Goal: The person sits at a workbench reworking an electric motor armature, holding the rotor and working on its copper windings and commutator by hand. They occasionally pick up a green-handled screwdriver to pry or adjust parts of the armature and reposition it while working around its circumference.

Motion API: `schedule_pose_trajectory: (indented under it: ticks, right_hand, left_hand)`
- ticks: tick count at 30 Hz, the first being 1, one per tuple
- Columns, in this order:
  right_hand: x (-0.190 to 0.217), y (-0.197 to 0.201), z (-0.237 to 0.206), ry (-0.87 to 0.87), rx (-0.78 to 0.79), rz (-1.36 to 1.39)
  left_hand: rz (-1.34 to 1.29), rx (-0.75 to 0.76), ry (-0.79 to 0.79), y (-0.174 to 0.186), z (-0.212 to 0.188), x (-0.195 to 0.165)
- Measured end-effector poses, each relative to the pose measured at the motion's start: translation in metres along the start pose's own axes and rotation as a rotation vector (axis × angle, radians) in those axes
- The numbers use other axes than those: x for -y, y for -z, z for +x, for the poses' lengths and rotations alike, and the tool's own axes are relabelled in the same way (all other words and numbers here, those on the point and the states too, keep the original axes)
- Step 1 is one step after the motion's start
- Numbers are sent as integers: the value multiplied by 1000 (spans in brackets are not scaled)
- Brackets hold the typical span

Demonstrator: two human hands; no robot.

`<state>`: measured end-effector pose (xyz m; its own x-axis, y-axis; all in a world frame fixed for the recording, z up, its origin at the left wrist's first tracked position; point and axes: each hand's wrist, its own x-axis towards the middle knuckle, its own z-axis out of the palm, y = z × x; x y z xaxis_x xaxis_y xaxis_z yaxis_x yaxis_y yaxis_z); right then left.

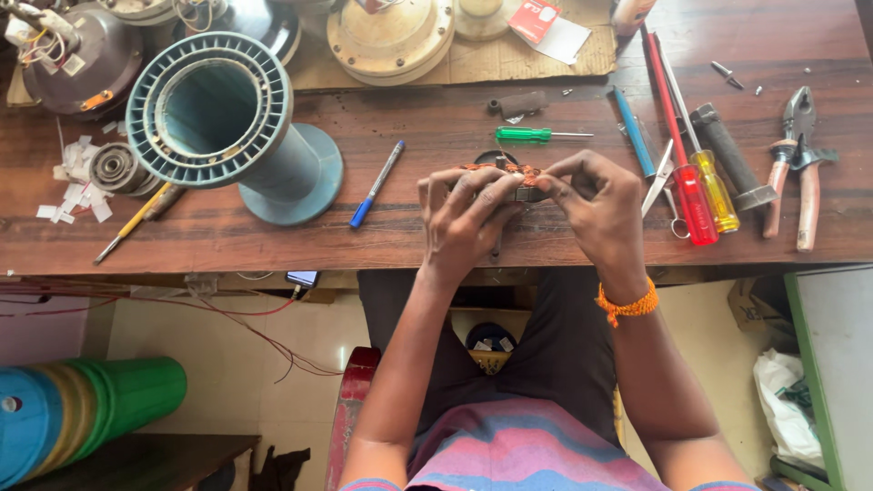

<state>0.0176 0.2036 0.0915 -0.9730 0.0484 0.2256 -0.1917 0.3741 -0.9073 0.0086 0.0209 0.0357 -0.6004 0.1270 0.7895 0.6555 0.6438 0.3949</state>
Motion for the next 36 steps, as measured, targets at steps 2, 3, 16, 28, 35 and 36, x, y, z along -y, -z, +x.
schedule_pose_trajectory:
  ticks: [2, 3, 16, 28, 35, 36]
  right_hand:
    - [-4, 1, -10, 12, -5, 11]
    - [-6, 1, -16, 30, -11, -3]
    - [-43, -40, -45, 234, -196, -32]
    - [-73, -62, -57, 255, -266, 64]
    - [-43, -20, -42, 458, -212, -152]
    - [-42, -12, -34, 485, -225, -231]
  left_hand:
    - [-18, 45, 47, 3, 2, -1]
    - [-30, 57, 67, 3, 3, -3]
    - [-29, 32, 159, 4, 4, -18]
    - [-187, 152, 105, 21, 27, -13]
    - [-158, 126, 129, 5, 27, -5]
    - [-166, 115, 140, 3, 26, -3]
